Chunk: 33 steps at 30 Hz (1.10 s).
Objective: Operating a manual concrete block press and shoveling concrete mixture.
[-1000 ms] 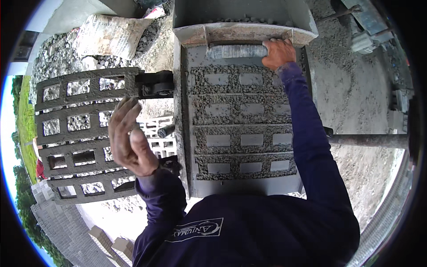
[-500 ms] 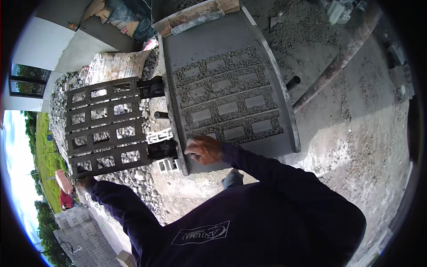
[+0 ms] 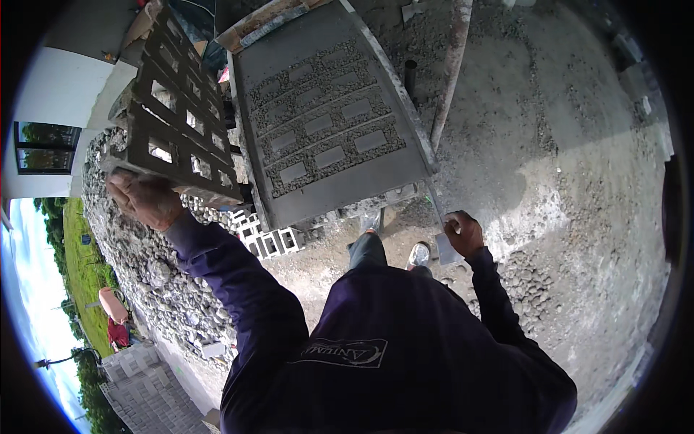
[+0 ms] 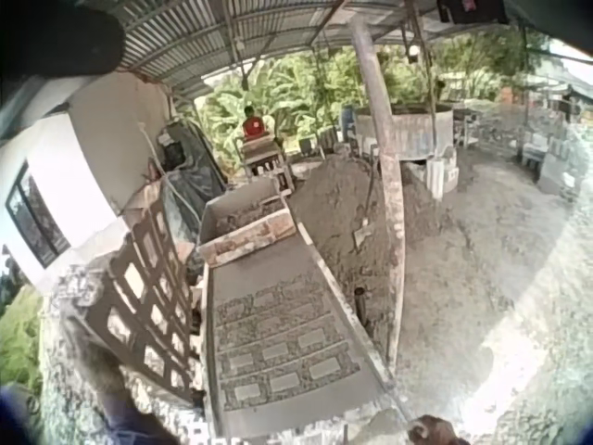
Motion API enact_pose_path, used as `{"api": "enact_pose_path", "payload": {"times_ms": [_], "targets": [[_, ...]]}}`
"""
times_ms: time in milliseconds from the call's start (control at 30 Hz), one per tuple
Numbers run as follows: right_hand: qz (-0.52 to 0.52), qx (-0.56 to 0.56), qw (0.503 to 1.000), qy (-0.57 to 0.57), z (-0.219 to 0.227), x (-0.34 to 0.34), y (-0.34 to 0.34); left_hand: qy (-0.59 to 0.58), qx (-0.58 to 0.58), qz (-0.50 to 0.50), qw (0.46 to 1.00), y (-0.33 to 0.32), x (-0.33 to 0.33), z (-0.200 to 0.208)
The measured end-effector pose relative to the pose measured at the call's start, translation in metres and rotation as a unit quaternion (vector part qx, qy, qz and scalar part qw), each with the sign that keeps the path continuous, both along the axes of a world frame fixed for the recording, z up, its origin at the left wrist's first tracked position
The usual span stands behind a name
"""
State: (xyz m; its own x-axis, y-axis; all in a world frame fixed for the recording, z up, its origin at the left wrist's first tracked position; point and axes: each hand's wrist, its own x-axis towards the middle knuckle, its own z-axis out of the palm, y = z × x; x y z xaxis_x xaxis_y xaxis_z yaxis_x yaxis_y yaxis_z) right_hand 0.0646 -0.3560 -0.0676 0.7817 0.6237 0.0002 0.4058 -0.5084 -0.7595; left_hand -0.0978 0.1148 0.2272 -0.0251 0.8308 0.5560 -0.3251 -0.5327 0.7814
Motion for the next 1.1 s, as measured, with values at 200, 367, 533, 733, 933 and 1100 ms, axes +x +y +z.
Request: {"api": "enact_pose_path", "payload": {"times_ms": [200, 367, 533, 733, 933, 1100], "targets": [[0.01, 0.04, 0.998, 0.045, 0.005, -0.021, 0.038, 0.478, 0.299, -0.14, 0.814, -0.149, 0.171, -0.206], [-0.09, 0.042, 0.994, 0.053, 0.027, -0.036, 0.03, 0.464, 0.19, -0.09, 0.861, -0.135, 0.183, -0.232], [-0.081, 0.045, 0.996, 0.008, 0.04, -0.003, 0.082, 0.578, 0.137, -0.161, 0.788, -0.074, 0.24, -0.227], [-0.067, 0.114, 0.988, -0.079, 0.091, 0.131, 0.248, 0.73, 0.106, -0.318, 0.596, -0.046, 0.266, -0.209], [-0.001, 0.05, 0.947, -0.317, 0.036, 0.315, 0.447, 0.713, 0.06, -0.356, 0.601, -0.043, 0.277, -0.21], [0.056, -0.063, 0.941, -0.328, -0.023, 0.354, 0.549, 0.661, 0.092, -0.326, 0.67, -0.049, 0.275, -0.232]]}}
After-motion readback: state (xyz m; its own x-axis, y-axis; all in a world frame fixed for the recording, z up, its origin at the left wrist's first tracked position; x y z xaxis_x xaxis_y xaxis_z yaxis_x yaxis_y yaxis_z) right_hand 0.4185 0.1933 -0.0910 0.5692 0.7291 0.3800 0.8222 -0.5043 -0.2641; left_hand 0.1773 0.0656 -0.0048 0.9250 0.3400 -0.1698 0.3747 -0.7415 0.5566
